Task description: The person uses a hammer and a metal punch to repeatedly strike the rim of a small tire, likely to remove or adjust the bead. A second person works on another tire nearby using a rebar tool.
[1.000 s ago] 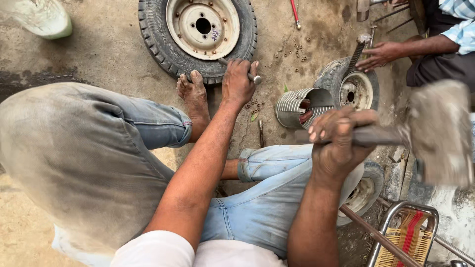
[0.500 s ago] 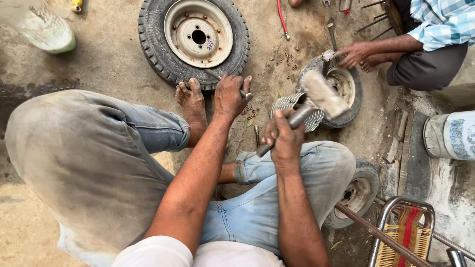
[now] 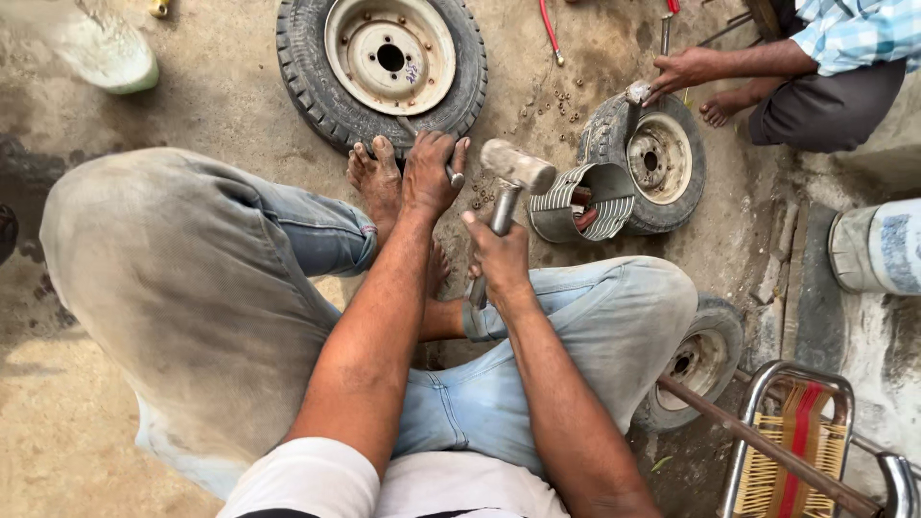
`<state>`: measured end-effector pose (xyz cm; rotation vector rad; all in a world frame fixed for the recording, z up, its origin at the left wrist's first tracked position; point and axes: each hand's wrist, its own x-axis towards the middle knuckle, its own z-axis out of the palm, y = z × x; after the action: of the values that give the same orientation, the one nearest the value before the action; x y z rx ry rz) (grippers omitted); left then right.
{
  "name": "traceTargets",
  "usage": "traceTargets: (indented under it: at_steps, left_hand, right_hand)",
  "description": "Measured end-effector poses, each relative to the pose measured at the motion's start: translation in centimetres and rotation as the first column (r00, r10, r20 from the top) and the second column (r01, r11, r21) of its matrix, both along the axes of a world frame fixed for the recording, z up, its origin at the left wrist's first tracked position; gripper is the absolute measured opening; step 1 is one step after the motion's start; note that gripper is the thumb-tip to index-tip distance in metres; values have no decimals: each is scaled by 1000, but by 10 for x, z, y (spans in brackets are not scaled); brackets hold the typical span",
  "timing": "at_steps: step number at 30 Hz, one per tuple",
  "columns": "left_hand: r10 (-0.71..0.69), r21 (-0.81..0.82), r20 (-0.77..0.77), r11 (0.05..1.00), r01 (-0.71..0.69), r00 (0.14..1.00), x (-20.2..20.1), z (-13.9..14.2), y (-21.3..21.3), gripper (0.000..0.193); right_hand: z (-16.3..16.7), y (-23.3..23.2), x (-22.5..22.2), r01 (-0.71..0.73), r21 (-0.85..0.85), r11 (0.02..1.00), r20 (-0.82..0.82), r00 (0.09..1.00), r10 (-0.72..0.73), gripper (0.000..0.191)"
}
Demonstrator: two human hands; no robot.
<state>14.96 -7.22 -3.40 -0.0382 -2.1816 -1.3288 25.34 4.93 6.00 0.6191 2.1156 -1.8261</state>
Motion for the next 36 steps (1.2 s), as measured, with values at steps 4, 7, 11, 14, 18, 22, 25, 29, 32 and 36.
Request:
traceTargets:
  at_steps: [4, 7, 11, 14, 18, 22, 25, 29, 32, 36]
  left_hand:
    - [10, -44, 116, 999, -5, 993, 3, -1, -9, 31]
    - [93, -13, 57, 996, -92, 994, -5, -6, -21, 29]
    - [160, -1, 77, 987, -160, 984, -12, -11, -26, 32]
    - [167, 12, 80, 986, -168, 983, -18, -9, -27, 31]
    - [162, 160, -23, 975, -156, 987, -12, -7, -27, 22]
    - [150, -58, 135, 988, -143, 979, 2, -13, -22, 25]
    - [106, -231, 291, 972, -37, 951, -2, -22, -26, 33]
    - [206, -611, 622, 731, 303, 755, -25, -37, -69, 101]
    - [225, -701, 577, 629, 335, 785, -44, -44, -104, 113]
    - [128, -706, 590, 562, 432, 797, -52, -45, -126, 119]
  right_hand:
    - [52, 21, 7, -122, -139, 983, -399, 915, 57, 29]
    - [106, 23, 6, -203, -82, 976, -694, 714, 91, 30]
    - [122, 14, 1, -326, -25, 945, -880, 456, 134, 23]
    - [62, -11, -2, -165, 173, 971, -714, 658, 239, 11]
    - [-13, -18, -16, -210, 284, 935, -352, 885, 306, 34]
    - [-21, -13, -24, -212, 40, 976, -136, 967, 215, 34]
    - [-8, -20, -27, -155, -195, 969, -115, 984, 135, 40]
    - [-4, -26, -34, -76, -346, 935, -19, 997, 74, 34]
    - [-10, -19, -44, -67, -375, 925, -49, 997, 53, 31]
    - [-14, -11, -57, -63, -384, 921, -29, 998, 56, 29]
